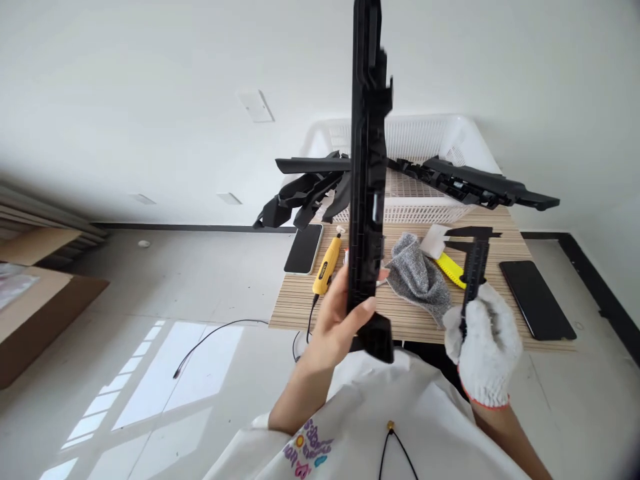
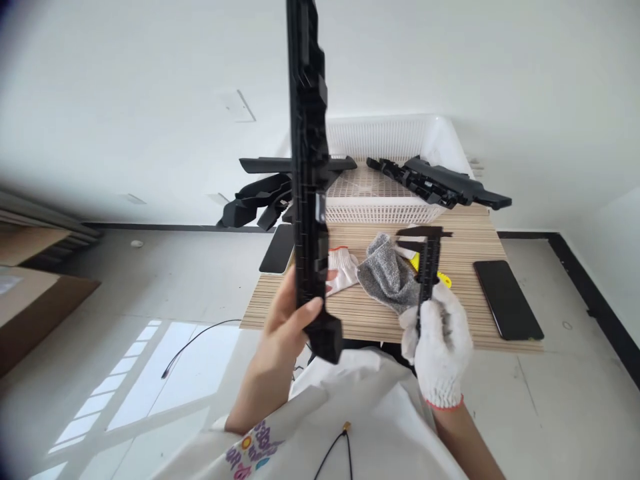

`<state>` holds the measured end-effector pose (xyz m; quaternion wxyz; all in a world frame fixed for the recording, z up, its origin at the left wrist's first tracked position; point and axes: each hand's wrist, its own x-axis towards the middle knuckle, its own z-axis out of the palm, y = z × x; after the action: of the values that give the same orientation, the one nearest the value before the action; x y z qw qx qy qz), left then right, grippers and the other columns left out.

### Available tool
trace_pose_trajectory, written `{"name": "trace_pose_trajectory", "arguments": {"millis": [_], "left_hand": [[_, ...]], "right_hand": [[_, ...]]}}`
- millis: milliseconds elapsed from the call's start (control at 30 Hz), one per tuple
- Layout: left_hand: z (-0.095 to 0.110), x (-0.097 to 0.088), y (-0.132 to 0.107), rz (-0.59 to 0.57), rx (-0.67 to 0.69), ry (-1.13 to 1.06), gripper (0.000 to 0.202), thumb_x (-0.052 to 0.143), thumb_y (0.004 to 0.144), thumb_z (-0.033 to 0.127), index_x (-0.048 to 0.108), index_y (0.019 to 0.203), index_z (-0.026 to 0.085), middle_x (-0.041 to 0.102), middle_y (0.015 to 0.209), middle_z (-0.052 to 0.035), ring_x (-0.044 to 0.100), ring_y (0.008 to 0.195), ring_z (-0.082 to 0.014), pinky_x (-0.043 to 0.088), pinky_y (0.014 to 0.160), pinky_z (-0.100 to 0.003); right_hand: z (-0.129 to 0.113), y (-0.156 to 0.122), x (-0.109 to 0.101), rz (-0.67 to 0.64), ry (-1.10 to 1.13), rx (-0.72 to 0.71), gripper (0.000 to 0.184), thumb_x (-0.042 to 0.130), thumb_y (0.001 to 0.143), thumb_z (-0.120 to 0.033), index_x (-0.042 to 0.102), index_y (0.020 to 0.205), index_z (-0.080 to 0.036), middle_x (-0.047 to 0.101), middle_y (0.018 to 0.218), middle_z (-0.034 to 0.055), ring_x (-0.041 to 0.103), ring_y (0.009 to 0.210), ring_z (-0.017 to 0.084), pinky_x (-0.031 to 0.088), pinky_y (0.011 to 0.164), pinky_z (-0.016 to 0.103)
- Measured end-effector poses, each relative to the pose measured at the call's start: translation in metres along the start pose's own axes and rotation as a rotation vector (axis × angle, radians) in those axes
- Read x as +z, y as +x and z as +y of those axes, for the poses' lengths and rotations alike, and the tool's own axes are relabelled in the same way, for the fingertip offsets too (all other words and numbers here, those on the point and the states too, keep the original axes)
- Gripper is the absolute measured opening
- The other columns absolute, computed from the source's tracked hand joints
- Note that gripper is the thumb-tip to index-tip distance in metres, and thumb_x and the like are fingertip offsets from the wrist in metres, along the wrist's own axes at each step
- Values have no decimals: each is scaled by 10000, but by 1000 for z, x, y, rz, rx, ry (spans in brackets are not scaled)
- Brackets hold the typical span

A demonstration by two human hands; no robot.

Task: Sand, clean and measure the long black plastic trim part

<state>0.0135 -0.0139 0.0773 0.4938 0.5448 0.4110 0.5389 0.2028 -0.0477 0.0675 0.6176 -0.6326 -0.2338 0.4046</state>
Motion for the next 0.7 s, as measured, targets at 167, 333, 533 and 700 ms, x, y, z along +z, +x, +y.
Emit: {"name": "trace_pose_trajectory", "arguments": {"millis": [167,333,533,700], "left_hand": [[88,-48,11,399,188,227,554,669,907,318,540,1444,370,687,1273,0,692,1111,-289,620,885,-533],[154,-108,77,399,223,1078,692,632,842,191,498,1500,358,695,1208,-8,690,1033,-246,513,1023,-526],[151,-125,158,166,-98,1490,590,642,782,104,696,1301,378,696,811,-22,644,792,-239,512,953,-612],[110,-140,208,67,49,1434,467,701,752,230,750,1207,323,717,1019,-82,637,1076,-388,447,1021,-705]], "right_hand": [[-10,33,-20,-11,-45,-74,495,648,866,-539,550,1290,-304,622,682,-56,412,346,78,287,286,198],[-13,59,-54,-198,-684,-85,547,607,876,-554,557,1364,-313,715,897,5,572,471,118,491,474,289],[-17,79,-89,-121,-1025,-232,574,529,897,-555,527,1428,-338,707,1223,49,711,677,202,555,872,454],[-15,82,-96,-160,-1057,-281,585,485,907,-547,545,1417,-265,704,1244,91,738,868,259,555,908,447]]}}
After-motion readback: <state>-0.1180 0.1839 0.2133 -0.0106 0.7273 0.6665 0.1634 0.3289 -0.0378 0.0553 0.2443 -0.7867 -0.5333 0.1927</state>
